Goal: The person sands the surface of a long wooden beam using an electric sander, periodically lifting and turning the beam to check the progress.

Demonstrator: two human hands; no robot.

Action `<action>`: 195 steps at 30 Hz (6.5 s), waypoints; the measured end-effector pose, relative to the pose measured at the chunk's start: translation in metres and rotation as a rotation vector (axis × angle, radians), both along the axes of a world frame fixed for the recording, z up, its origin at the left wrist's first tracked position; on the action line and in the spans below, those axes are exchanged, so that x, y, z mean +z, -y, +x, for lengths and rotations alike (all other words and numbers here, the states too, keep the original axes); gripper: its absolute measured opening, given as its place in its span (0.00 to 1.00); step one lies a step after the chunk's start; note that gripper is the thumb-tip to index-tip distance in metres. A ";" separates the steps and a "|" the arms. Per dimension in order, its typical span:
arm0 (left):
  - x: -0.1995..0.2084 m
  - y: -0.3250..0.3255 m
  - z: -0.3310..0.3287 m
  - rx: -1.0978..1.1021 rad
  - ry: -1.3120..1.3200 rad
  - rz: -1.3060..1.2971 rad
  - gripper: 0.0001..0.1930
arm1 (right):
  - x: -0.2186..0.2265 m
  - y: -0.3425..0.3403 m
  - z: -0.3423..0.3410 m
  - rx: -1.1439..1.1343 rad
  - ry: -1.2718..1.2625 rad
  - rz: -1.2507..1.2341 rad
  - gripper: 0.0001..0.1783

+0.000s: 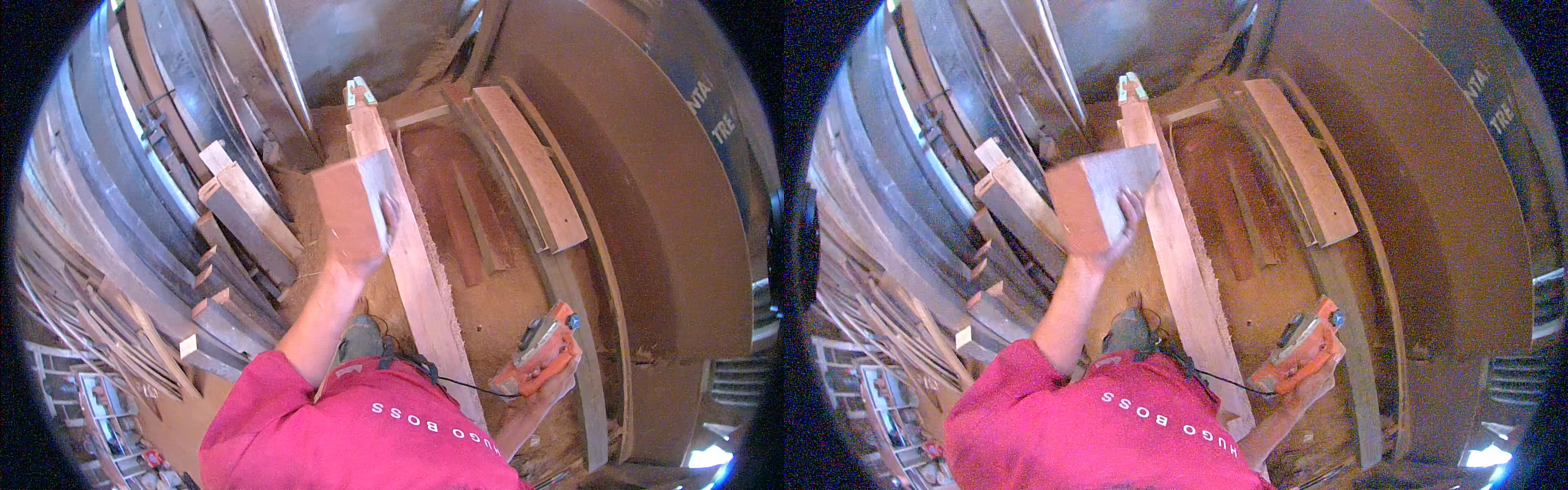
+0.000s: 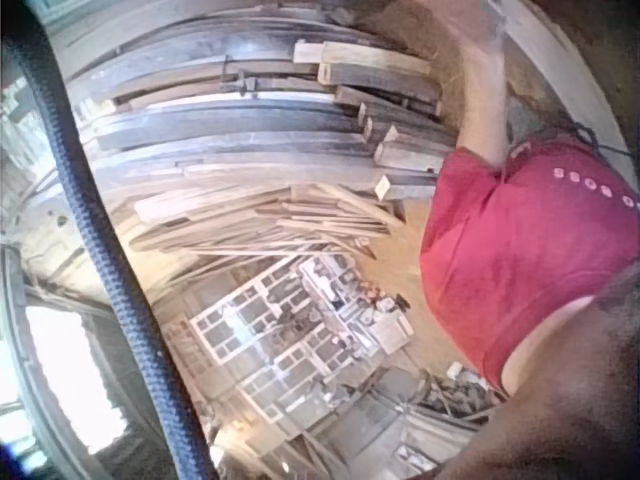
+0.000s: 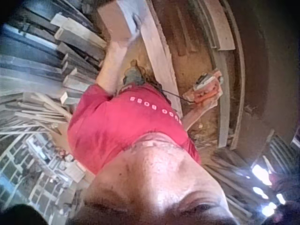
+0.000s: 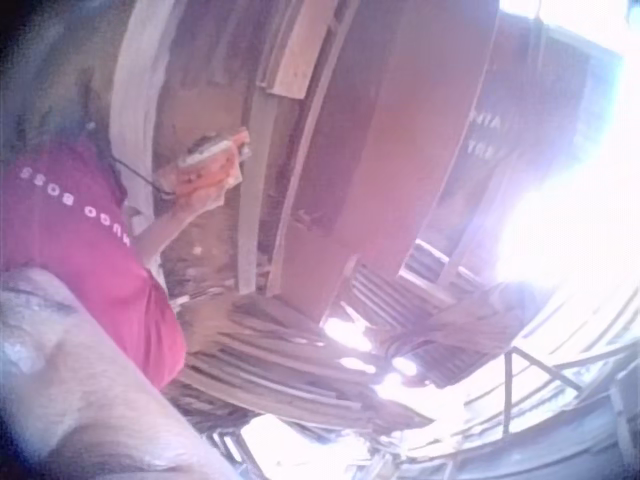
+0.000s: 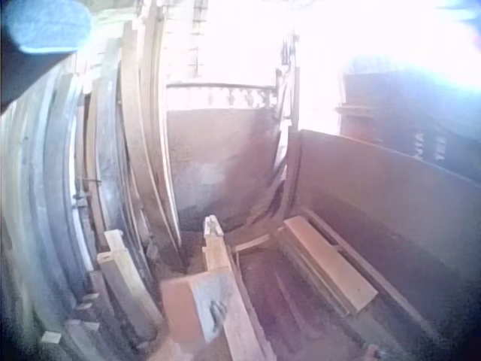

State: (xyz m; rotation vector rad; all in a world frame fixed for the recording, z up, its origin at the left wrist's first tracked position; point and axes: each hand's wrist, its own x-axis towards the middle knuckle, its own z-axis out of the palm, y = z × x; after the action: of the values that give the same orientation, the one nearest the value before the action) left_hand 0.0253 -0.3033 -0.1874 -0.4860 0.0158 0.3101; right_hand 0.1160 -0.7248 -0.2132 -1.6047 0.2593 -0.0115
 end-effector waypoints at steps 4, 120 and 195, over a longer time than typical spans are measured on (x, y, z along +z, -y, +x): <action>-0.069 0.044 -0.010 0.097 0.005 0.334 0.31 | 0.000 -0.001 -0.004 0.100 -0.053 -0.038 0.27; -0.215 -0.357 0.217 -1.008 -1.264 2.930 0.29 | -0.138 -0.354 0.059 1.043 -0.140 -0.431 0.30; -0.300 -0.153 0.066 -0.364 -1.236 1.741 0.34 | -0.185 -0.685 0.218 0.907 0.246 -0.214 0.32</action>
State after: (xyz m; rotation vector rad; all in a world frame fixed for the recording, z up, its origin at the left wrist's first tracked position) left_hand 0.0917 -0.1503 -0.4876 1.4763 0.9446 0.1269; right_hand 0.3343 -0.0402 -0.3987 -1.7883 -0.6908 0.4696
